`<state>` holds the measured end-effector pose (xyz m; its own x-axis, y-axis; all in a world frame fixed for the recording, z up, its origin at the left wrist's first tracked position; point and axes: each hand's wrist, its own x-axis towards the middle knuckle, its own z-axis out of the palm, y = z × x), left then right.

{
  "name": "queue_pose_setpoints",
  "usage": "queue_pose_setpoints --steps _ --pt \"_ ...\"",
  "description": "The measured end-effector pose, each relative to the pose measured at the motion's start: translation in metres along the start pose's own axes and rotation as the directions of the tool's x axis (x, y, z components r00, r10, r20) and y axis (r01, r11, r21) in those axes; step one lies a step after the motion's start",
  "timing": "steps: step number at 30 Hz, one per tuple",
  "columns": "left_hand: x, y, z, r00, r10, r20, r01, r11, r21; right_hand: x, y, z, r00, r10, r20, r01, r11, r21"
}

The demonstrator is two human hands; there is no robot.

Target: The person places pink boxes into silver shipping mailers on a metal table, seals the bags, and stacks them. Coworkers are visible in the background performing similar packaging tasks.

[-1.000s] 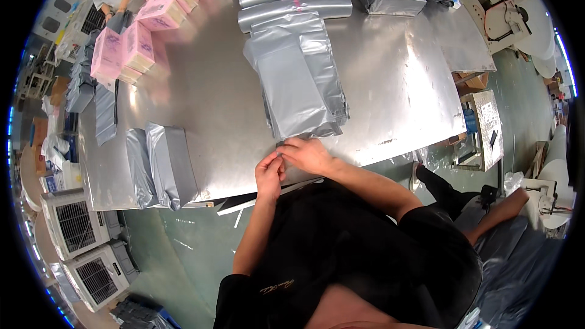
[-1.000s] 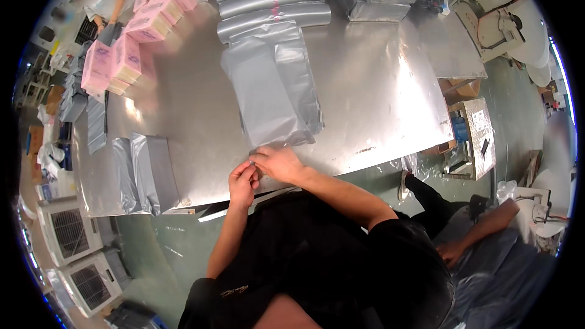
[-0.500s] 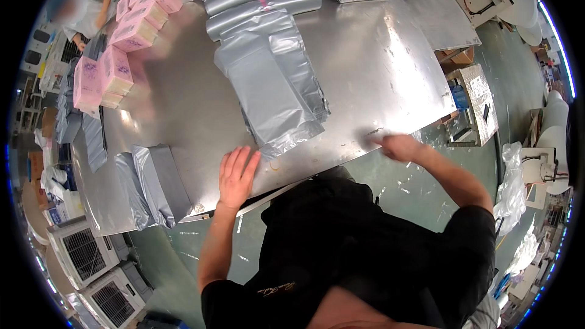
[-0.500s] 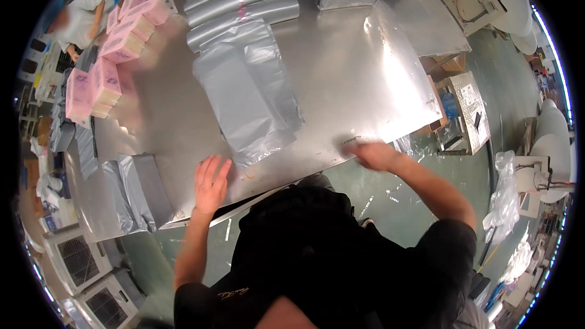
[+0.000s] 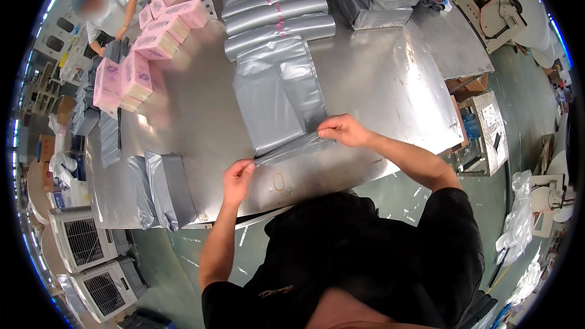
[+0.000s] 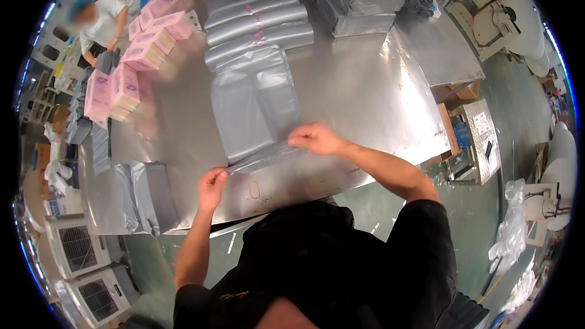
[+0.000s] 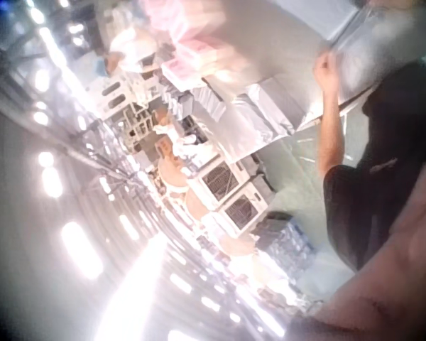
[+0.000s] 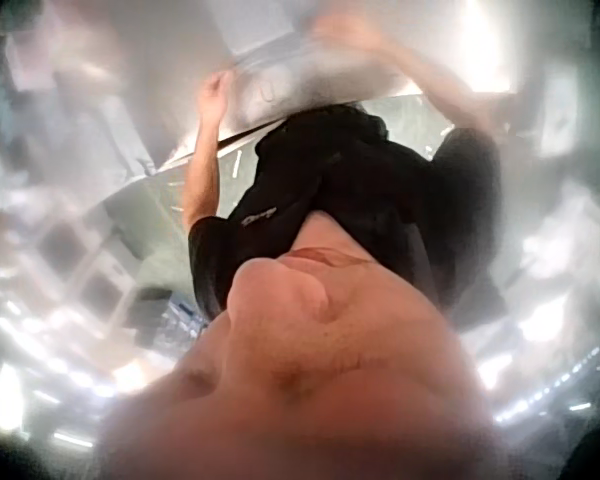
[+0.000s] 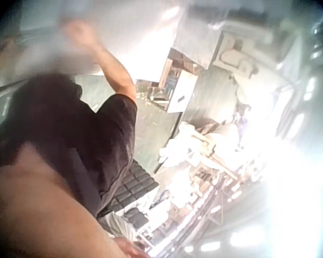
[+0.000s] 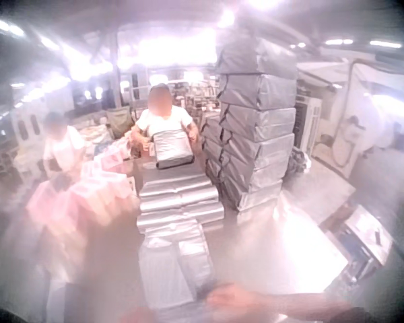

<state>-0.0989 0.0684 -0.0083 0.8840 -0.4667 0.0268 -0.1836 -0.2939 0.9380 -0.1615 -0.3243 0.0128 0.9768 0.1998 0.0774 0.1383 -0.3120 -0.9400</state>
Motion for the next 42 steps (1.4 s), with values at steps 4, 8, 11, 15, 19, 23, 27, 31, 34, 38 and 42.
queue_pose_setpoints --steps 4,8,11,15,19,23,27,31,34,38,42 --pt "0.029 -0.019 0.026 0.955 -0.297 -0.023 0.209 0.724 -0.658 0.029 0.010 0.013 0.892 0.451 -0.032 -0.411 0.838 0.359" --pt "0.048 -0.060 0.034 0.927 -0.361 0.097 0.337 0.695 -0.635 0.057 0.012 0.026 0.827 0.561 0.044 -0.542 0.772 0.331" --pt "0.048 -0.064 0.023 0.908 -0.366 0.204 0.396 0.589 -0.704 0.064 0.002 0.027 0.801 0.588 0.114 -0.589 0.737 0.332" --pt "0.025 -0.007 -0.002 0.905 -0.240 0.351 0.425 0.525 -0.738 0.066 -0.013 0.030 0.819 0.437 0.372 -0.572 0.672 0.471" --pt "-0.034 -0.011 0.005 0.946 -0.287 0.152 0.263 0.402 -0.877 0.072 -0.048 0.084 0.783 0.336 0.524 -0.622 0.389 0.679" --pt "-0.102 -0.065 0.019 0.876 -0.470 0.105 -0.091 -0.375 -0.923 0.122 -0.104 0.171 0.699 0.316 0.641 -0.664 0.618 0.420" --pt "-0.189 -0.069 0.003 0.847 -0.332 0.415 0.367 -0.198 -0.909 0.155 -0.122 0.305 0.762 0.330 0.557 -0.471 0.873 0.128" --pt "-0.151 0.066 -0.160 0.828 -0.270 0.491 0.525 0.679 -0.513 0.174 -0.111 0.374 0.786 0.226 0.576 -0.431 0.867 0.249" --pt "-0.085 0.080 -0.295 0.967 -0.244 -0.069 0.183 0.861 -0.474 0.185 -0.108 0.333 0.690 0.314 0.652 -0.601 0.750 0.275" --pt "0.116 0.031 -0.439 0.689 0.364 -0.627 0.199 0.737 0.645 0.167 -0.078 0.260 0.751 0.399 0.526 -0.585 0.772 0.249" --pt "0.277 -0.018 -0.527 0.595 0.479 -0.645 0.503 0.404 0.764 0.137 -0.074 0.207 0.792 0.485 0.371 -0.606 0.698 0.382"
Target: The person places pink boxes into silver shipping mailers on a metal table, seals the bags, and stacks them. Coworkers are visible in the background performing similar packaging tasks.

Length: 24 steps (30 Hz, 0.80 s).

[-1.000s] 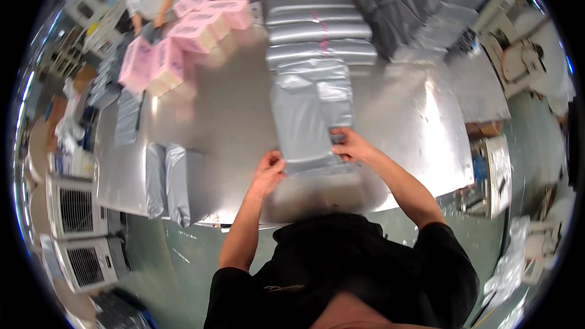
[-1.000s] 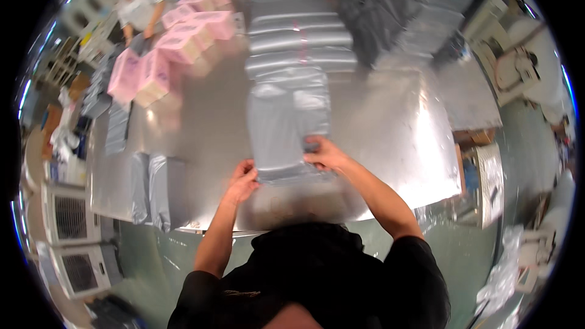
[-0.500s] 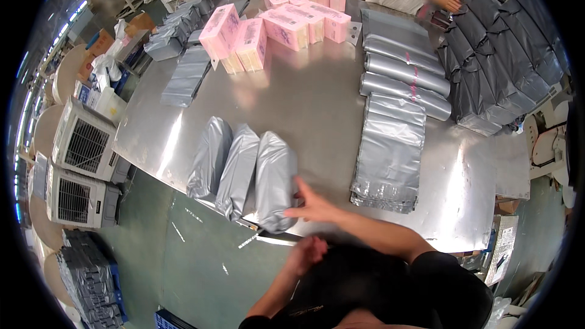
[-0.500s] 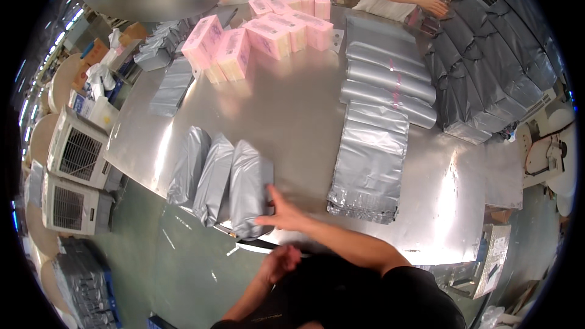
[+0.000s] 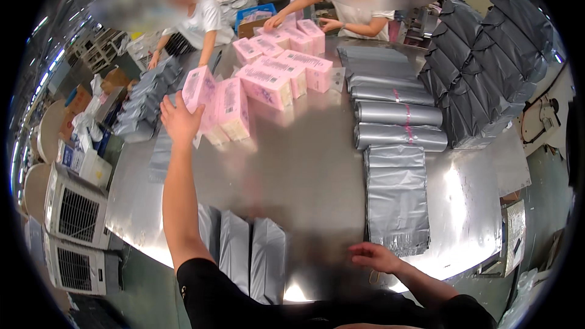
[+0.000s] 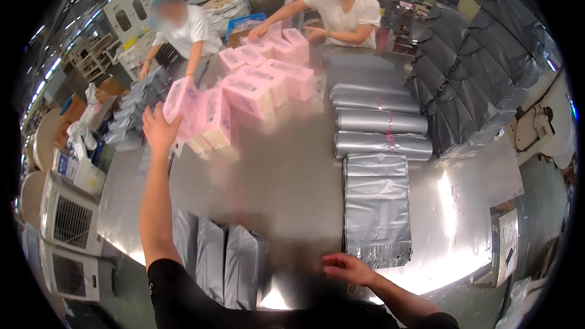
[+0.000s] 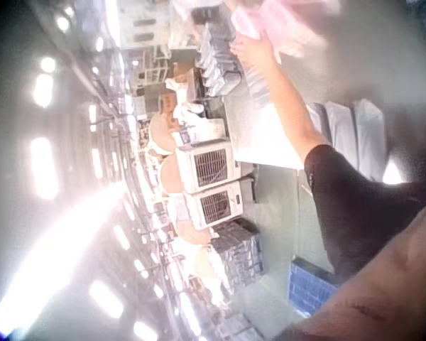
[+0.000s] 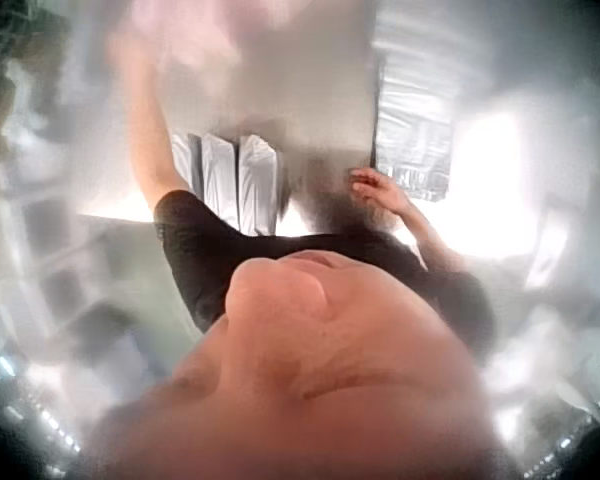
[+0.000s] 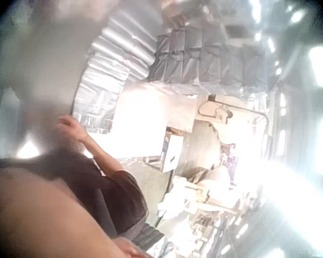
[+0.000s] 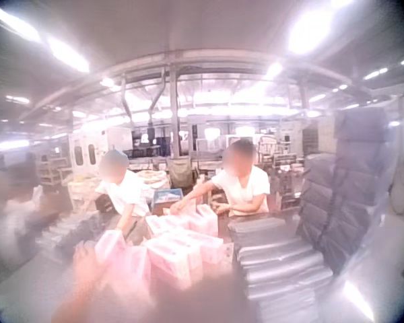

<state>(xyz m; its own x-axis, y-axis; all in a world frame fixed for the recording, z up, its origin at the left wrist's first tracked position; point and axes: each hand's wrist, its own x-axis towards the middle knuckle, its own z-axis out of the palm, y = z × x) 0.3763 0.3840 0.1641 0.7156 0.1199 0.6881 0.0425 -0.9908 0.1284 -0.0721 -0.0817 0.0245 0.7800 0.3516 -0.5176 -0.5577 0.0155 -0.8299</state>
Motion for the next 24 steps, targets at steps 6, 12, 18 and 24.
queue_pose_setpoints --steps 6,12,18,24 --pt "0.052 0.004 0.085 0.763 -0.406 0.503 0.412 0.905 0.104 -0.046 0.016 -0.017 0.970 0.038 -0.240 0.001 0.987 0.158" --pt "-0.007 0.017 0.017 0.581 -0.042 0.813 0.807 0.162 -0.568 -0.034 0.006 -0.017 0.987 0.059 -0.149 -0.028 0.978 0.205" --pt "-0.189 0.173 -0.186 0.769 0.418 0.484 0.516 0.041 -0.855 -0.041 -0.046 -0.036 0.994 -0.083 -0.068 0.107 0.829 0.549" --pt "-0.317 0.266 -0.258 0.493 0.868 0.050 -0.481 0.320 -0.816 -0.127 0.017 -0.078 0.899 -0.372 0.232 -0.155 0.226 0.962"
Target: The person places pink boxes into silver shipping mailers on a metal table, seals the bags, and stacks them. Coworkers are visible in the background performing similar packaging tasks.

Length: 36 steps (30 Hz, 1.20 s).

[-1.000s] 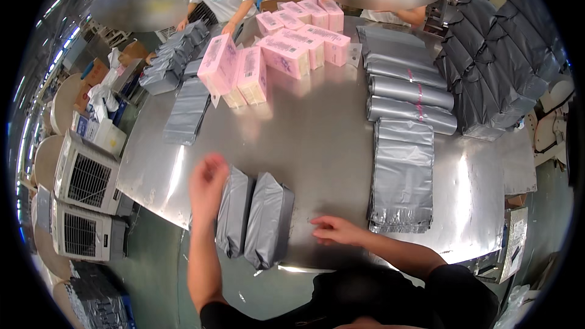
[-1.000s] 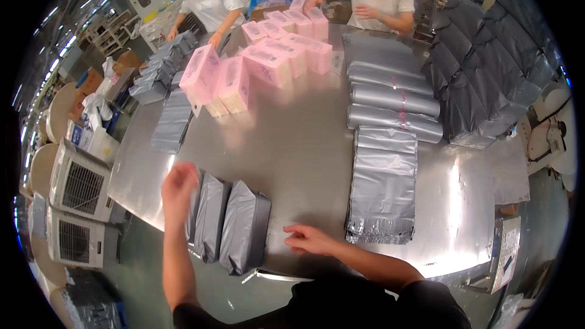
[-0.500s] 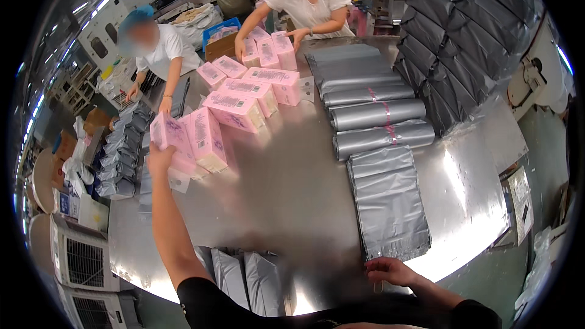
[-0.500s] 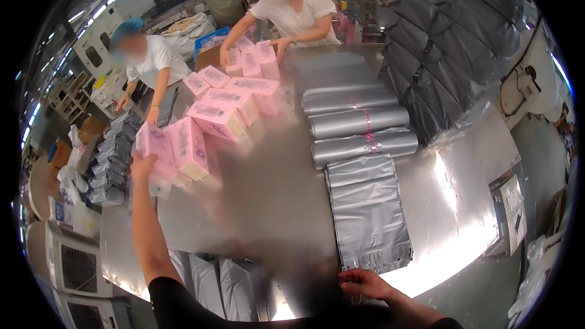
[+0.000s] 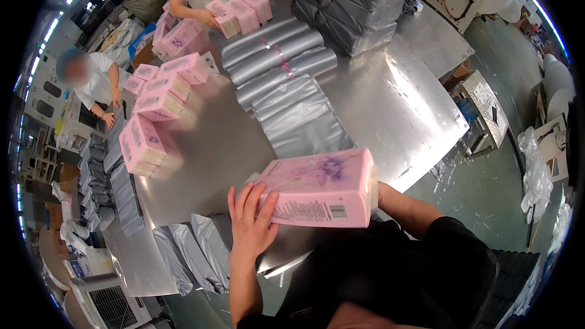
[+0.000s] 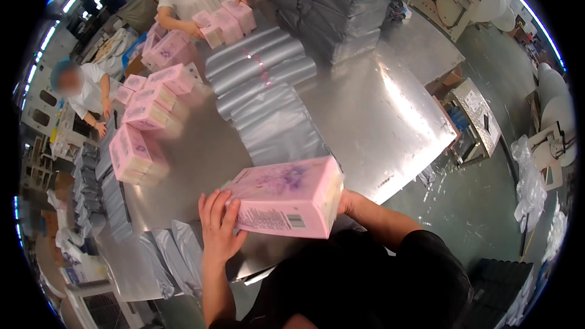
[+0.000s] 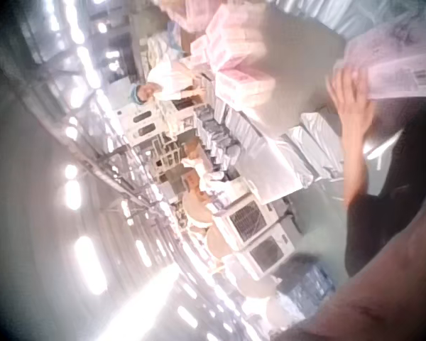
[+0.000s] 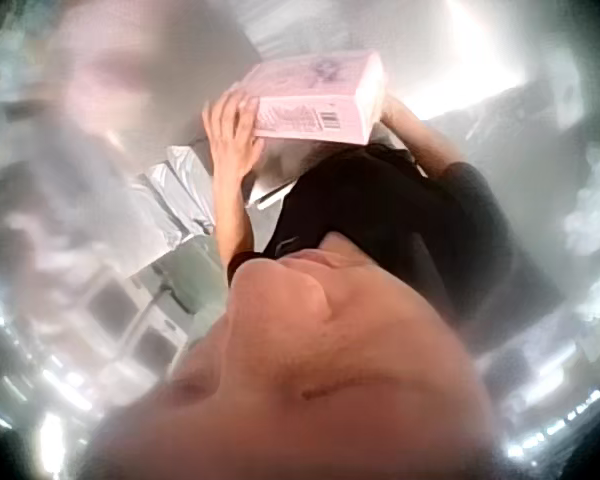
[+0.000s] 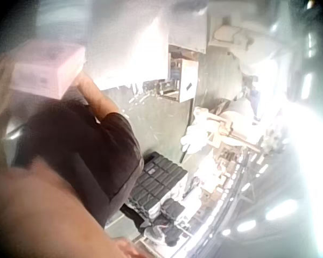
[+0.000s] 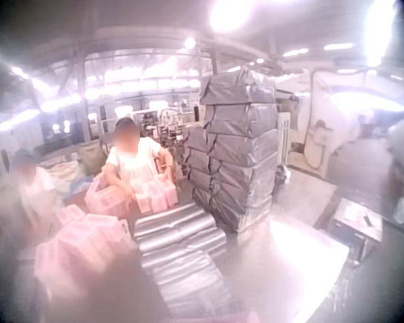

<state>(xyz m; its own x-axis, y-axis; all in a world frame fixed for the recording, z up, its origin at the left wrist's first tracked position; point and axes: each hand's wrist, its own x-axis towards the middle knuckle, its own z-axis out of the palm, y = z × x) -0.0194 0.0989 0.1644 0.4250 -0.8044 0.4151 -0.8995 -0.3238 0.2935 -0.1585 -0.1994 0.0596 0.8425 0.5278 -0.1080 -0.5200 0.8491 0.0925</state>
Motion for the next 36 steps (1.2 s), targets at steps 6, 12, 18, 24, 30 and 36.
queue_pose_setpoints --steps 6,12,18,24,30,36 --pt "0.015 0.061 0.098 0.976 0.216 -0.014 -0.214 0.974 0.077 -0.104 0.018 -0.014 0.942 -0.267 -0.205 0.101 0.806 -0.583" --pt "0.013 0.013 0.183 0.938 -0.343 0.037 0.345 0.934 -0.094 -0.137 0.016 -0.014 0.715 -0.649 -0.262 0.290 0.615 -0.733" --pt "0.022 -0.016 0.217 0.904 -0.382 0.193 0.388 0.921 0.005 -0.087 0.041 -0.033 0.764 -0.637 -0.100 0.293 0.480 -0.827" --pt "0.031 -0.043 0.225 0.926 -0.287 0.244 0.297 0.955 -0.005 -0.078 0.034 -0.047 0.783 -0.594 -0.184 -0.103 0.168 -0.980" --pt "0.025 -0.090 0.246 0.735 -0.632 0.246 0.672 0.631 -0.387 -0.066 -0.027 -0.027 0.656 -0.736 0.165 -0.387 -0.516 -0.765" --pt "0.040 -0.085 0.228 0.756 -0.580 0.303 0.628 0.514 -0.585 -0.007 -0.106 -0.040 0.729 -0.462 0.505 -0.476 -0.872 -0.110"
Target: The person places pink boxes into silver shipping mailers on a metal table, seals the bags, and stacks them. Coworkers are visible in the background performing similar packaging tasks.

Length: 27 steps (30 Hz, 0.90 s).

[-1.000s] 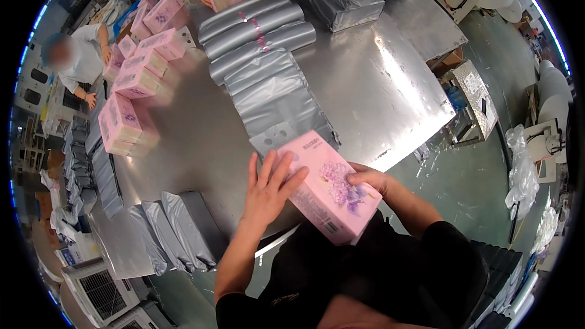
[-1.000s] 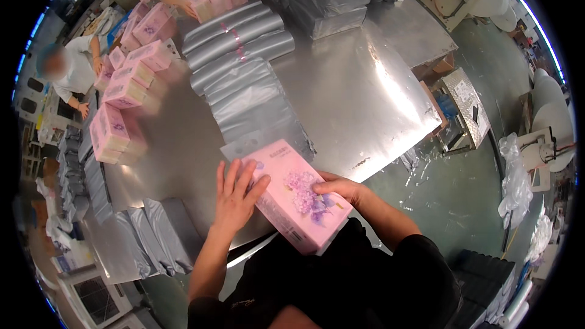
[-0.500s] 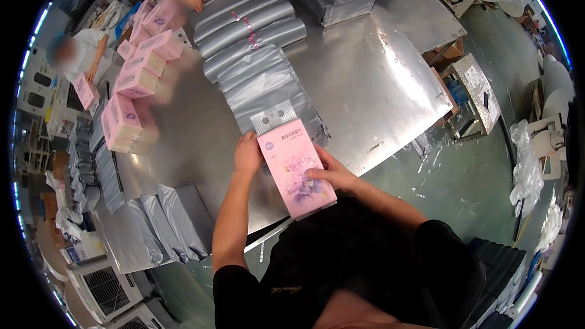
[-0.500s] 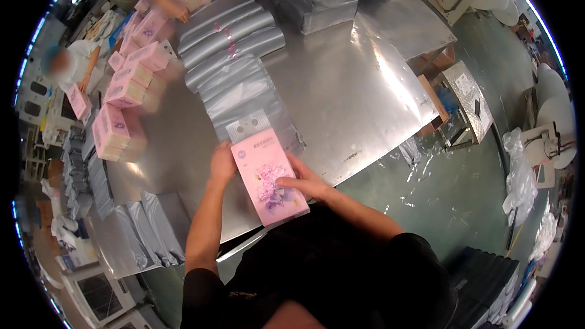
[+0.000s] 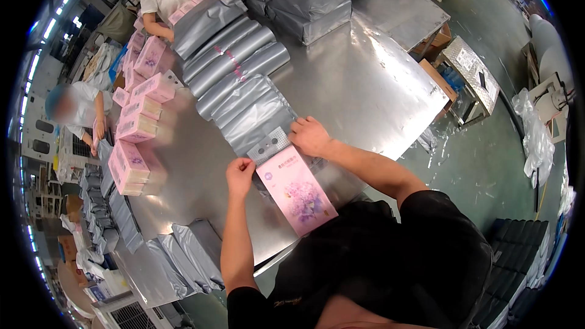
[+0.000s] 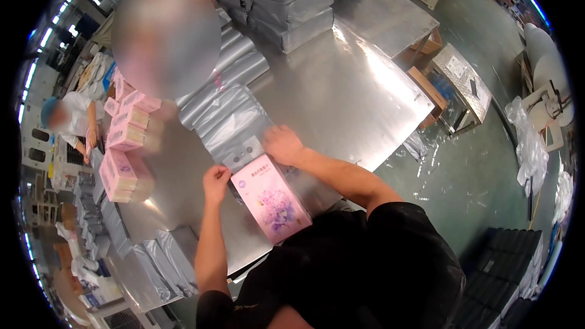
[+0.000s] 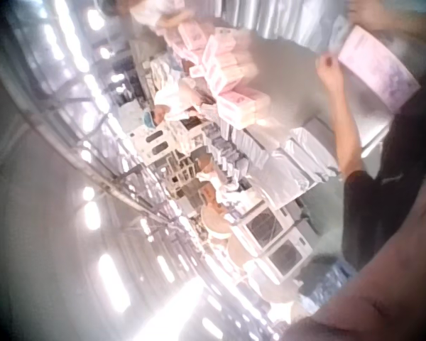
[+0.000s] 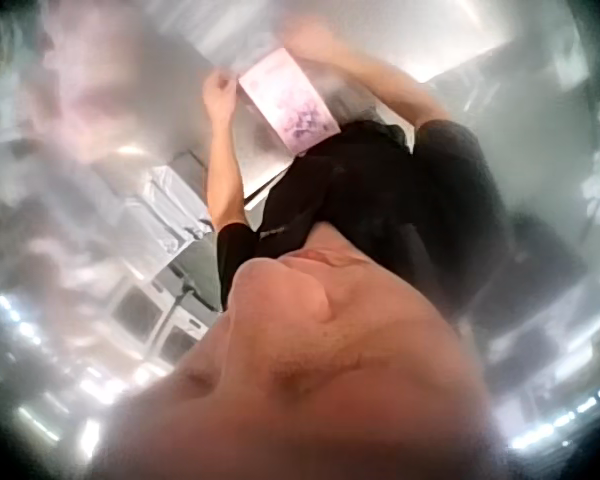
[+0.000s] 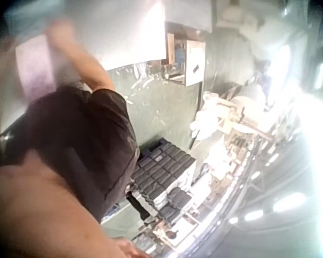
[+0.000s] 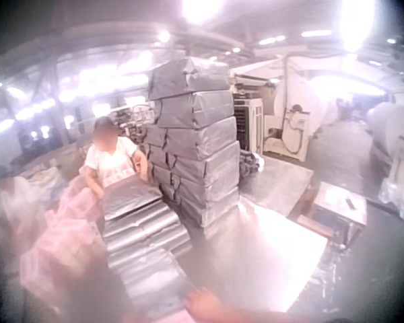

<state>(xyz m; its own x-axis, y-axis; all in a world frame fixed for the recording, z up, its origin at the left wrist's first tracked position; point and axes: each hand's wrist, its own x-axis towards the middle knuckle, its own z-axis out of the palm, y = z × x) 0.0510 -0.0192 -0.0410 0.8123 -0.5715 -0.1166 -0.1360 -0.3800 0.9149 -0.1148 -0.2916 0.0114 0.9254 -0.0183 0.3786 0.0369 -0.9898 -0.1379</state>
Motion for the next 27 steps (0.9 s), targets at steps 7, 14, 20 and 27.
queue_pose_setpoints --steps 7,14,20,27 --pt "-0.089 0.032 0.017 0.823 0.528 -0.210 -0.430 0.820 0.377 -0.037 -0.023 0.002 0.972 -0.004 -0.237 0.051 0.980 0.192" --pt "-0.062 0.036 0.036 0.981 0.029 -0.190 0.043 0.930 0.364 -0.028 -0.018 0.038 0.994 0.108 0.032 -0.113 0.956 0.269" --pt "-0.240 -0.033 0.072 0.994 -0.046 0.101 0.009 0.941 0.339 -0.154 -0.043 -0.021 0.901 0.066 0.428 -0.333 0.737 0.588" --pt "-0.149 -0.017 0.061 0.962 -0.189 -0.195 0.122 0.942 -0.314 -0.087 -0.023 -0.029 0.842 0.334 0.423 -0.538 0.554 0.635"
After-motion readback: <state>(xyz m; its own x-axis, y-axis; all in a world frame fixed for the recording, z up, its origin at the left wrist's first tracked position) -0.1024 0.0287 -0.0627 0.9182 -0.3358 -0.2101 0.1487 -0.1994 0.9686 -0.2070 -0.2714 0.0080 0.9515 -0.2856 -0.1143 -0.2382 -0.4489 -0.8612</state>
